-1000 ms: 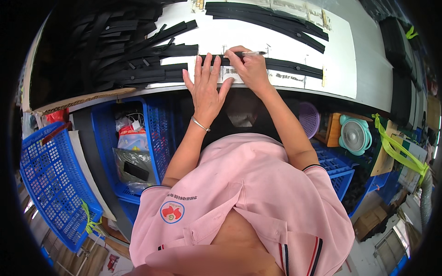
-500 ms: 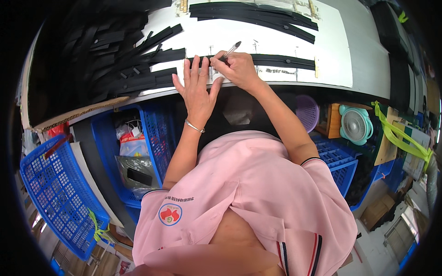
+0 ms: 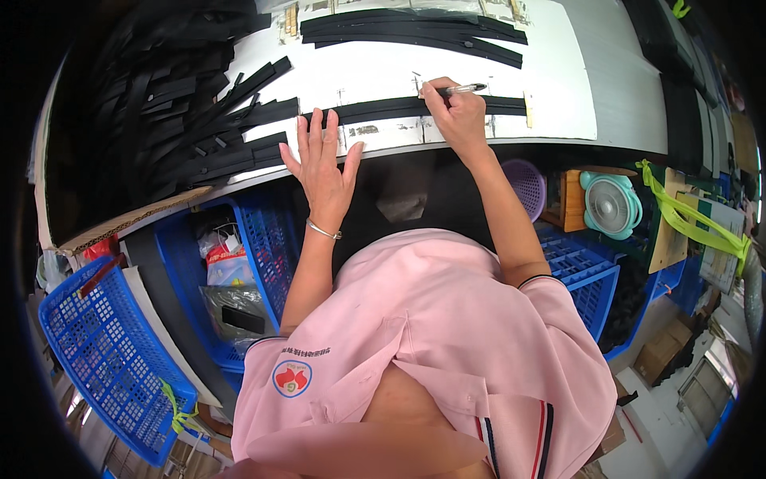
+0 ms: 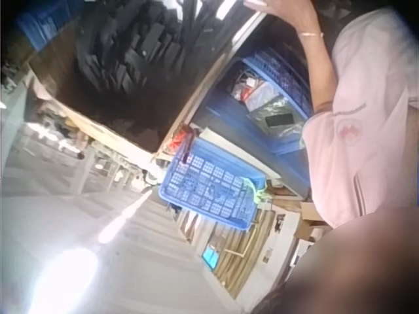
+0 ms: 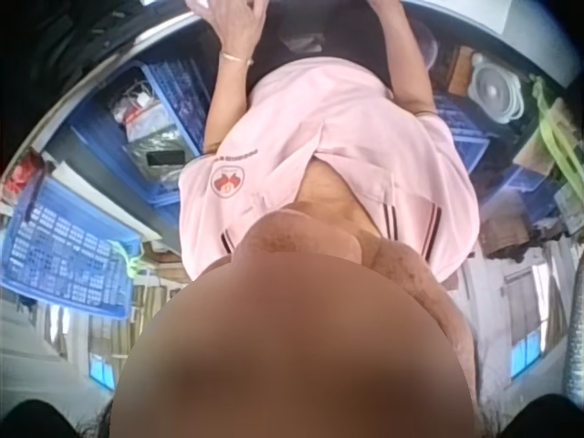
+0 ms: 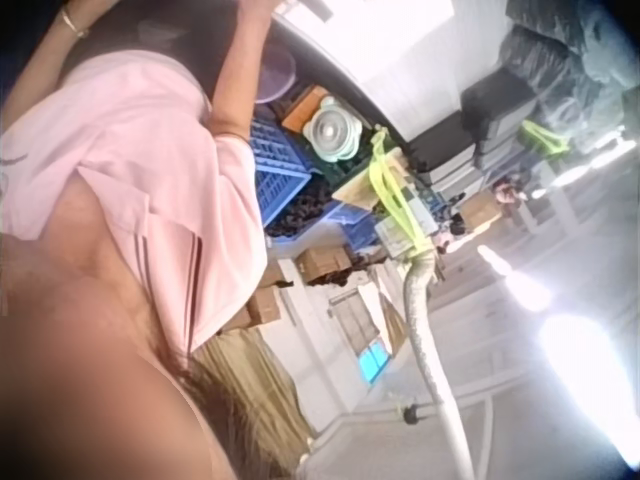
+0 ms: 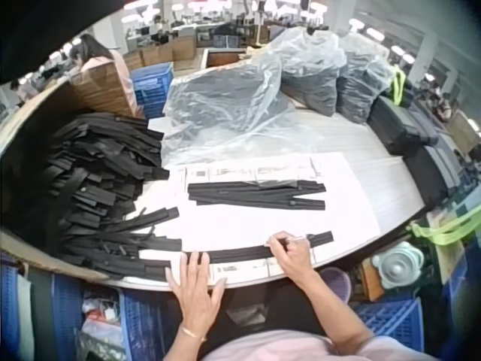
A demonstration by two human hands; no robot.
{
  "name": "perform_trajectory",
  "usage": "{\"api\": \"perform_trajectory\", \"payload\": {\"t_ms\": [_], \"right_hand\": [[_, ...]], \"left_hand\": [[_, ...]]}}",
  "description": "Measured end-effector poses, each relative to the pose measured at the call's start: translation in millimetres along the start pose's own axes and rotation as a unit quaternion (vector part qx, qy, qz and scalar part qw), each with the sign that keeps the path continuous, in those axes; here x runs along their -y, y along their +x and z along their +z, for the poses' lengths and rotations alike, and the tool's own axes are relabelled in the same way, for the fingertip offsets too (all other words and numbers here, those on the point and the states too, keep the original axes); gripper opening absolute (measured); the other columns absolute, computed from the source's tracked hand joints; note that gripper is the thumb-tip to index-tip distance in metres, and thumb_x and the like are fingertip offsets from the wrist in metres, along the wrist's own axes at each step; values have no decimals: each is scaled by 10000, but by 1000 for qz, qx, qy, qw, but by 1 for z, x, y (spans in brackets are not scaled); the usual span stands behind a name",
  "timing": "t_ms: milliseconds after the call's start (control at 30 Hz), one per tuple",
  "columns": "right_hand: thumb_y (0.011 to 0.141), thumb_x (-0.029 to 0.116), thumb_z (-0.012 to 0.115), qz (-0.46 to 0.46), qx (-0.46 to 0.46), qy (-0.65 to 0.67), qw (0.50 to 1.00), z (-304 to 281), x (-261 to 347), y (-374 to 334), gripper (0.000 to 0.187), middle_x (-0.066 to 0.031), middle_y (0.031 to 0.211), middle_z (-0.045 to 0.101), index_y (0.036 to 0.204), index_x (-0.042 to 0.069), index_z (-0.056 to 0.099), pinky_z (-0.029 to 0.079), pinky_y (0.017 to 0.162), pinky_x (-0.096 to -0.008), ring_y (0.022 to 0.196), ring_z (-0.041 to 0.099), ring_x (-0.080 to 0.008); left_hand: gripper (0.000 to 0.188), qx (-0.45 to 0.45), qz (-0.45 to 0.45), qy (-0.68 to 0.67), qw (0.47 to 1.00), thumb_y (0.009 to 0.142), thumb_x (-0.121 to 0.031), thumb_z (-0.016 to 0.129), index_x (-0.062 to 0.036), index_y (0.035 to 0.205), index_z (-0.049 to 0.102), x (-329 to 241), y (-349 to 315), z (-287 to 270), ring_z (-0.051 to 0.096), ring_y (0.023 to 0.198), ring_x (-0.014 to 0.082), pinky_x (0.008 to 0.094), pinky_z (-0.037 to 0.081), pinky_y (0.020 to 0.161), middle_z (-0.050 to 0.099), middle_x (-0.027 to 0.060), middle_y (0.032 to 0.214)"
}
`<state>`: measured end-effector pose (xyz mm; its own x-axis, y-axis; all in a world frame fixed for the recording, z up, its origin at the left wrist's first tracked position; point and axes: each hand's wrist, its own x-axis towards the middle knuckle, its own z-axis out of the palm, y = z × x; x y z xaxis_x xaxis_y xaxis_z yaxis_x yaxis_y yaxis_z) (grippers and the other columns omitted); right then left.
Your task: Marking black fabric strips with a pen using a template on a workbench.
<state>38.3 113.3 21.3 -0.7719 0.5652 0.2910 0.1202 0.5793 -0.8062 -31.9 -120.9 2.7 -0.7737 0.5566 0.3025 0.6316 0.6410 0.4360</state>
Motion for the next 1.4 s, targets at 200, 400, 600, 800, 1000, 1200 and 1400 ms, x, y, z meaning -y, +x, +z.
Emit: {"api": "perform_trajectory", "payload": {"t_ms": [200, 400, 600, 800, 1000, 1200, 1400], "right_hand": [[962, 156, 670, -46, 15, -63, 997, 2, -7, 0, 196, -35, 794, 721, 842, 9, 720, 457, 528, -300, 554, 635, -179], [946, 145, 679, -126, 12, -108, 986, 3, -17, 2, 109, -10, 863, 731, 907, 62, 738, 455, 518, -309, 575, 638, -190], [941, 132, 686, -146, 1, -106, 984, 5, -17, 1, 94, -18, 869, 736, 922, 59, 741, 466, 522, -305, 579, 643, -195], [947, 152, 695, -34, -13, 48, 998, 3, -10, -4, 169, -55, 748, 720, 862, 12, 732, 480, 539, -298, 571, 651, -164], [923, 147, 703, -68, 34, 43, 996, -3, -12, -2, 189, -70, 699, 705, 793, 11, 722, 475, 534, -313, 558, 638, -201], [903, 137, 700, -104, 35, 23, 994, -3, -15, -2, 170, -75, 718, 706, 786, 15, 718, 470, 532, -328, 579, 631, -238], [985, 97, 595, 38, -22, 171, 984, -51, -18, -8, 197, -37, 802, 709, 867, -6, 714, 470, 627, -228, 685, 589, -66]], "left_hand": [[667, 6, 2, 1, 1000, 947, -396, 707, -95, 1508, 506, -1, 0, 0, 279, 1540, 348, 642, 31, 1206, 438, 118, 1592], [648, -18, 52, -72, 996, 900, -326, 748, -80, 1465, 550, -34, 16, 4, 340, 1500, 356, 637, 96, 1218, 479, 129, 1562], [176, -46, 55, -200, 977, 849, -101, 769, -61, 1020, 756, -65, 47, 35, 616, 1040, 261, 397, 413, 964, 687, 60, 1082], [120, -74, 56, -196, 976, 805, -78, 797, -83, 915, 749, -64, 52, 43, 619, 978, 227, 377, 411, 896, 680, 24, 994], [112, -77, 54, -191, 977, 806, -83, 798, -84, 908, 753, -66, 53, 43, 618, 979, 230, 372, 410, 888, 684, 23, 1003], [110, -75, 61, -183, 978, 814, -95, 801, -87, 915, 759, -66, 53, 45, 617, 980, 226, 373, 408, 895, 690, 25, 1010], [97, -71, 68, -180, 979, 831, -94, 788, -92, 917, 741, -66, 52, 43, 610, 985, 242, 387, 406, 905, 687, 31, 1023]]}}
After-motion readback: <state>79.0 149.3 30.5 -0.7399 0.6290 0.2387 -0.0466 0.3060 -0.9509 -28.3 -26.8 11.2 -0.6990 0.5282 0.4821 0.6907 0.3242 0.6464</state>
